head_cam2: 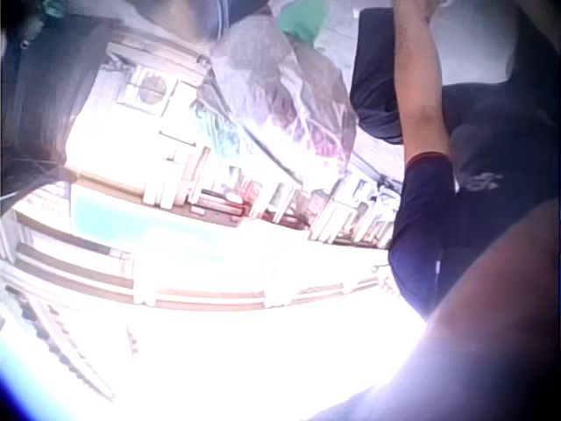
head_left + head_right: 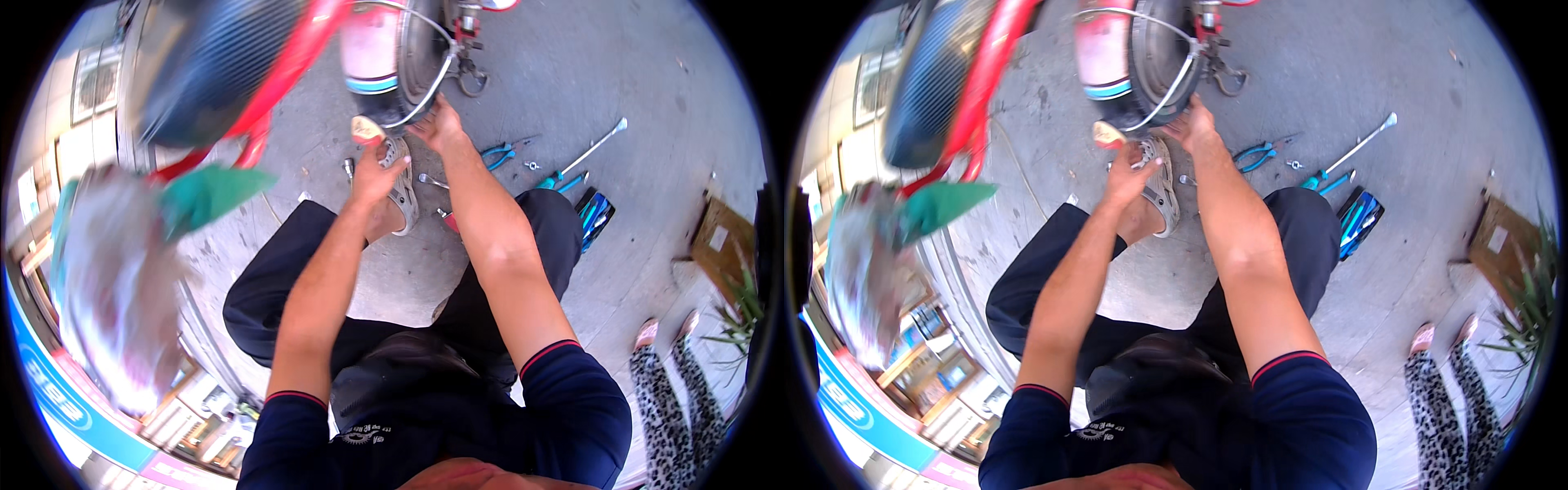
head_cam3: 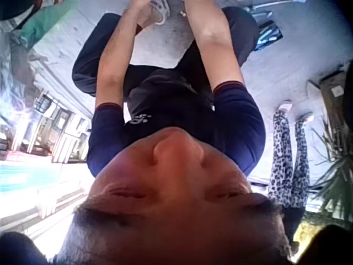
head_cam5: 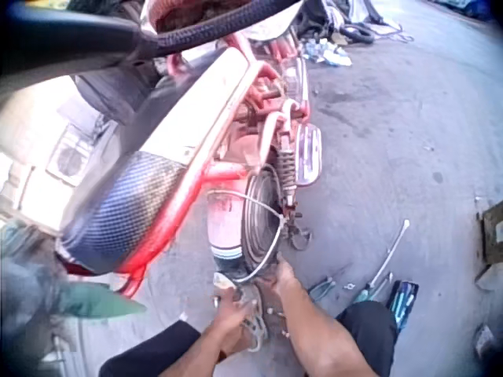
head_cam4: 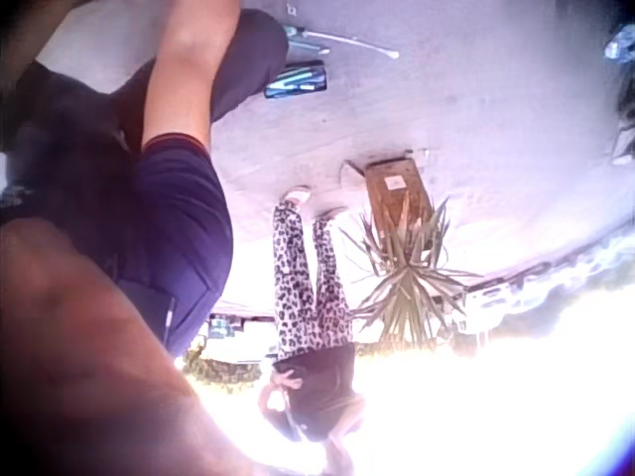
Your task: The person uses pliers to work on the wiring near the rear wheel of an electric scooter, walks to a toolbox to retrieve more tools, and uses a metal prying tool to manipulate the wheel assembly.
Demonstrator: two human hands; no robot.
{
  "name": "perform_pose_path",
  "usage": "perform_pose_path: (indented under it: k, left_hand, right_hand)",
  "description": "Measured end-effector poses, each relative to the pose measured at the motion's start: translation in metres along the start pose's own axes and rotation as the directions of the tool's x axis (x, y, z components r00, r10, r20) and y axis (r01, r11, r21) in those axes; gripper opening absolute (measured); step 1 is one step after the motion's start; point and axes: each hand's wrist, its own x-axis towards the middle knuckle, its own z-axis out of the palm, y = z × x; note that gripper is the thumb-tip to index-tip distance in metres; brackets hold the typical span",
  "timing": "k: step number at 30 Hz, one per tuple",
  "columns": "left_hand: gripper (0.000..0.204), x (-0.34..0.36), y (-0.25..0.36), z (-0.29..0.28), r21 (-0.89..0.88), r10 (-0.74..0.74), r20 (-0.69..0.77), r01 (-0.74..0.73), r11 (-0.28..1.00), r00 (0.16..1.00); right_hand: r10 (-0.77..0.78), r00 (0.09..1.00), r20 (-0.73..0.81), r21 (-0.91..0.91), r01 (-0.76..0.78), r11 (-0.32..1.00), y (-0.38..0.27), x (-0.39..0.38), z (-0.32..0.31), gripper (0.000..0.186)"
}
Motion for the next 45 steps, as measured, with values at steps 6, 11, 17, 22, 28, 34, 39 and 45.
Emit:
perform_pose_path:
  k: [6, 11, 17, 22, 28, 34, 39, 45]
  left_hand:
    - [0.064, 0.059, -0.027, -0.207, 0.334, 0.047, 0.196, -0.111, 0.936, 0.98]
    - [0.053, 0.049, 0.051, -0.222, 0.317, 0.25, -0.041, -0.224, 0.921, 0.967]
    - [0.045, 0.119, 0.039, -0.177, 0.154, 0.272, 0.126, -0.289, 0.945, 0.954]
    - [0.055, 0.193, 0.049, -0.121, -0.507, -0.016, 0.338, 0.196, 0.84, 0.941]
    - [0.078, 0.225, 0.086, -0.09, -0.744, -0.239, 0.453, 0.511, 0.431, 0.859]
    - [0.081, 0.242, 0.113, -0.053, -0.838, -0.138, 0.493, 0.511, 0.191, 0.859]
    - [0.091, 0.273, 0.08, -0.052, -0.858, 0.041, 0.512, 0.508, 0.076, 0.858]
    - [0.088, 0.215, 0.117, -0.058, -0.826, -0.114, 0.561, 0.563, -0.008, 0.82]
  right_hand:
    - [-0.348, 0.917, -0.197, -0.352, 0.265, 0.898, -0.002, -0.042, 0.015, 0.043]
    - [-0.729, 0.681, 0.071, -0.622, 0.601, 0.501, -0.07, -0.131, 0.003, 0.043]
    - [-0.841, 0.076, 0.536, -0.645, 0.68, -0.349, -0.104, -0.221, 0.033, 0.054]
    - [-0.897, 0.009, 0.441, -0.525, 0.813, -0.25, -0.066, -0.314, 0.11, 0.067]
    - [-0.911, 0.109, 0.399, -0.354, 0.934, -0.043, -0.013, -0.379, 0.206, 0.083]
    - [-0.869, 0.213, 0.447, -0.436, 0.9, -0.003, -0.015, -0.4, 0.193, 0.07]
    - [-0.867, 0.179, 0.465, -0.516, 0.85, -0.101, -0.001, -0.384, 0.211, 0.059]
    - [-0.881, 0.139, 0.453, -0.544, 0.826, -0.149, -0.003, -0.394, 0.203, 0.062]
